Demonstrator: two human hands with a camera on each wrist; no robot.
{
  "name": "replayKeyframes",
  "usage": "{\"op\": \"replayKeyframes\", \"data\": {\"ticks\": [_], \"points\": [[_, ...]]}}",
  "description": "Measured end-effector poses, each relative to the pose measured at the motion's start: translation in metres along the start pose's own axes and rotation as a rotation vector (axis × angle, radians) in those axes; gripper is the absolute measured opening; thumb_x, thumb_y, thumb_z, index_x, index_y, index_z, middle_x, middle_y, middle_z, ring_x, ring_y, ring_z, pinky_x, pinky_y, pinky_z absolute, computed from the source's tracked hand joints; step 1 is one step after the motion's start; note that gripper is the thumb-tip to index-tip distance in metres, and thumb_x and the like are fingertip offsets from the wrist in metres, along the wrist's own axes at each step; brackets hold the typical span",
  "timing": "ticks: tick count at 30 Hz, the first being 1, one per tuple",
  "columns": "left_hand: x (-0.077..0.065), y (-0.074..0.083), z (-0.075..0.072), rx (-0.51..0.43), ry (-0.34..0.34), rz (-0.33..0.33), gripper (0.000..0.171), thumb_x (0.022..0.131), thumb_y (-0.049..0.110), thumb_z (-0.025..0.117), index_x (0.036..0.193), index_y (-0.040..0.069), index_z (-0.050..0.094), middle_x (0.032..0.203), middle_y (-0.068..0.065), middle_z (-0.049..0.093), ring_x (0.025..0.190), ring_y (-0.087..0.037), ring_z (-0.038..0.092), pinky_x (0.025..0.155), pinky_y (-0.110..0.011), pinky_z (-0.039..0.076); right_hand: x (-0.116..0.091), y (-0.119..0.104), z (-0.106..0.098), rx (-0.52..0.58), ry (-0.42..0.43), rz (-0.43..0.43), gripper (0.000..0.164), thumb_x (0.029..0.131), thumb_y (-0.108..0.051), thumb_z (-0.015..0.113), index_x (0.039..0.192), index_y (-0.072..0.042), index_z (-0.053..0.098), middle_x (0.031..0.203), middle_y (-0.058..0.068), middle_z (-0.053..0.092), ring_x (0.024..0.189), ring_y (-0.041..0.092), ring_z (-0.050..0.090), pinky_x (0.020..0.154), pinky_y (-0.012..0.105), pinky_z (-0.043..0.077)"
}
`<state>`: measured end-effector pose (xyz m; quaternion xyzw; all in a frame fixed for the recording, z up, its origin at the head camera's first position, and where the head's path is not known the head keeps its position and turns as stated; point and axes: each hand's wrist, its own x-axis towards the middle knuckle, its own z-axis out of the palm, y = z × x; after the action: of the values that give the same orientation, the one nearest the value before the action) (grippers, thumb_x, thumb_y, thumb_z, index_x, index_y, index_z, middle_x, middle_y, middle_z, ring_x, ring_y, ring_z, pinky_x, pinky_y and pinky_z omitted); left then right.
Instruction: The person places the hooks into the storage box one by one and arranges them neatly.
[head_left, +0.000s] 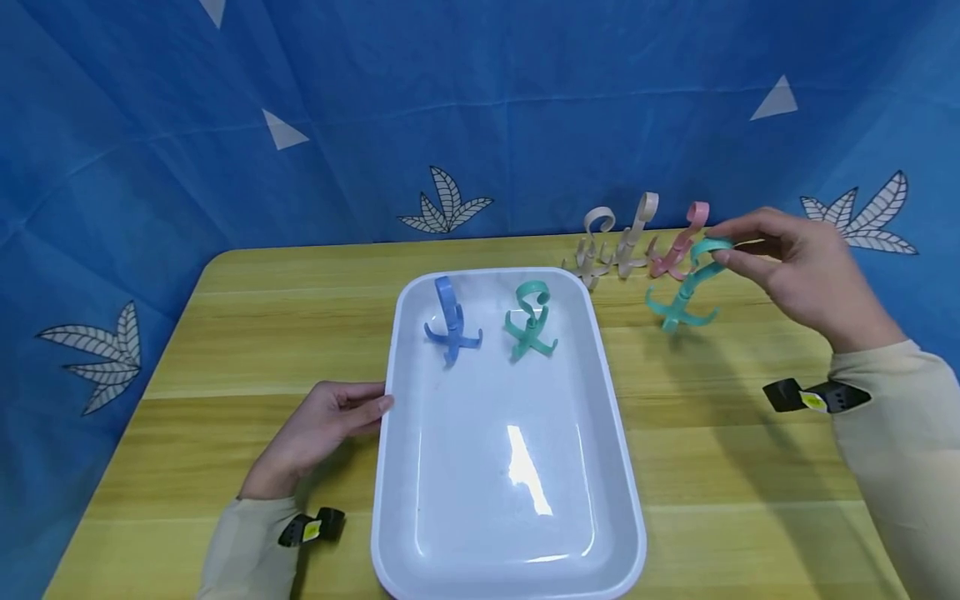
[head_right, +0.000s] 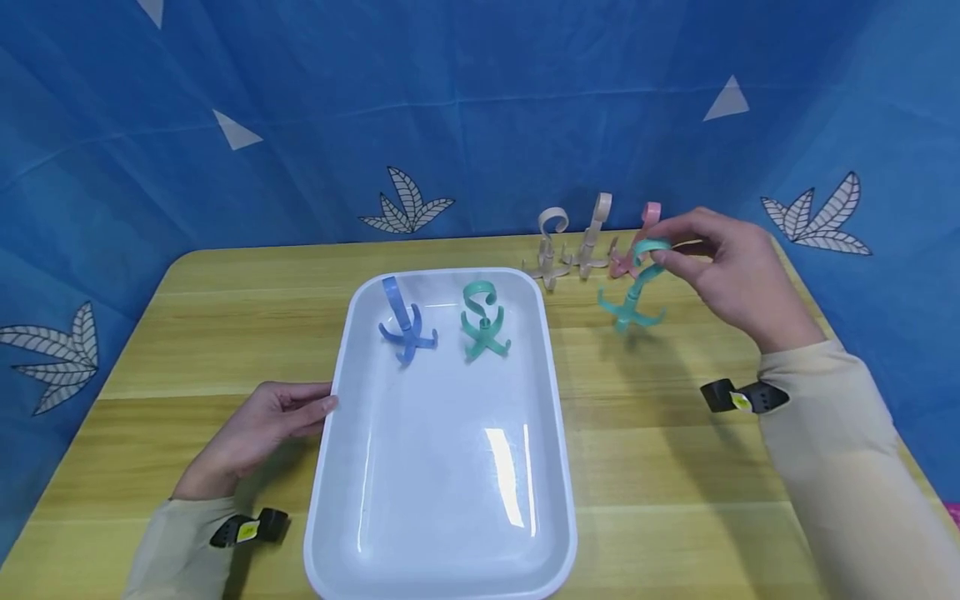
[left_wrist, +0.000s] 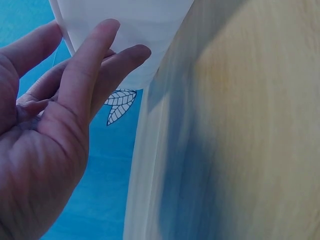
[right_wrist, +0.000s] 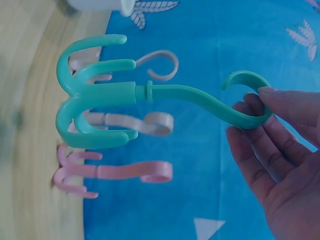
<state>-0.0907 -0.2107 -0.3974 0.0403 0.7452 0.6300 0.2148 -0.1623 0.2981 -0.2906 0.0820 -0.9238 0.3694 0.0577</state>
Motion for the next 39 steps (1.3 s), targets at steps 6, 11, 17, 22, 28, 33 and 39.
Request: {"op": "replayKeyframes", "data": {"ticks": [6, 11, 17, 22, 28, 33, 39], "points": [[0.000, 0.001, -0.001, 0.006, -0.003, 0.000, 0.045, 0.098, 0.018, 0.064, 0.129, -0.013, 0.056, 0.126, -0.027, 0.059, 0.109, -0.029, 0.063, 0.087, -0.036, 0.056, -0.004, -0.016, 0.000, -0.022, 0.000, -0.069, 0.027, 0.098, -0.017, 0.064, 0.123, -0.013, 0.069, 0.112, 0.000, 0.061, 0.098, 0.000, 0.054, 0.074, 0.011, 0.043], [0.001, 0.000, 0.000, 0.015, -0.009, -0.008, 0.046, 0.098, 0.018, 0.064, 0.130, -0.014, 0.055, 0.127, -0.028, 0.058, 0.110, -0.030, 0.063, 0.088, -0.036, 0.056, -0.007, -0.024, 0.002, -0.060, 0.001, -0.086, 0.025, 0.097, -0.012, 0.064, 0.121, -0.012, 0.070, 0.114, 0.000, 0.061, 0.099, -0.003, 0.052, 0.075, 0.010, 0.042], [-0.001, -0.001, 0.001, 0.009, -0.017, -0.003, 0.045, 0.099, 0.017, 0.063, 0.130, -0.015, 0.054, 0.126, -0.029, 0.058, 0.110, -0.029, 0.063, 0.088, -0.037, 0.056, -0.012, -0.036, 0.003, -0.099, -0.018, -0.166, 0.026, 0.097, -0.008, 0.063, 0.120, -0.016, 0.071, 0.118, -0.002, 0.063, 0.102, -0.005, 0.052, 0.078, 0.010, 0.041], [0.001, -0.001, -0.001, 0.012, -0.025, 0.011, 0.044, 0.099, 0.017, 0.063, 0.130, -0.014, 0.054, 0.127, -0.028, 0.058, 0.109, -0.028, 0.064, 0.087, -0.037, 0.056, -0.014, -0.046, 0.002, -0.148, -0.009, -0.256, 0.030, 0.094, -0.003, 0.066, 0.119, -0.019, 0.072, 0.116, -0.004, 0.064, 0.103, -0.005, 0.052, 0.083, 0.010, 0.040], [0.002, 0.002, -0.003, 0.025, -0.033, 0.007, 0.044, 0.099, 0.016, 0.062, 0.130, -0.014, 0.054, 0.126, -0.028, 0.059, 0.107, -0.028, 0.065, 0.086, -0.037, 0.056, -0.017, -0.059, 0.002, -0.178, -0.006, -0.301, 0.033, 0.091, 0.000, 0.070, 0.118, -0.018, 0.072, 0.114, -0.003, 0.067, 0.109, -0.004, 0.052, 0.087, 0.009, 0.037], [0.001, 0.003, -0.002, 0.033, -0.031, 0.008, 0.043, 0.099, 0.016, 0.062, 0.130, -0.014, 0.054, 0.125, -0.028, 0.059, 0.107, -0.029, 0.064, 0.087, -0.036, 0.056, -0.019, -0.072, 0.005, -0.180, 0.000, -0.393, 0.034, 0.086, 0.004, 0.073, 0.114, -0.015, 0.072, 0.110, -0.001, 0.069, 0.121, 0.004, 0.051, 0.096, 0.011, 0.036], [0.000, 0.002, -0.003, 0.046, -0.028, 0.011, 0.044, 0.099, 0.018, 0.063, 0.129, -0.013, 0.055, 0.125, -0.027, 0.060, 0.108, -0.029, 0.064, 0.087, -0.036, 0.056, -0.019, -0.086, 0.009, -0.143, -0.005, -0.545, 0.040, 0.076, 0.016, 0.076, 0.107, -0.010, 0.073, 0.104, -0.001, 0.069, 0.128, 0.005, 0.047, 0.109, 0.019, 0.033]]}}
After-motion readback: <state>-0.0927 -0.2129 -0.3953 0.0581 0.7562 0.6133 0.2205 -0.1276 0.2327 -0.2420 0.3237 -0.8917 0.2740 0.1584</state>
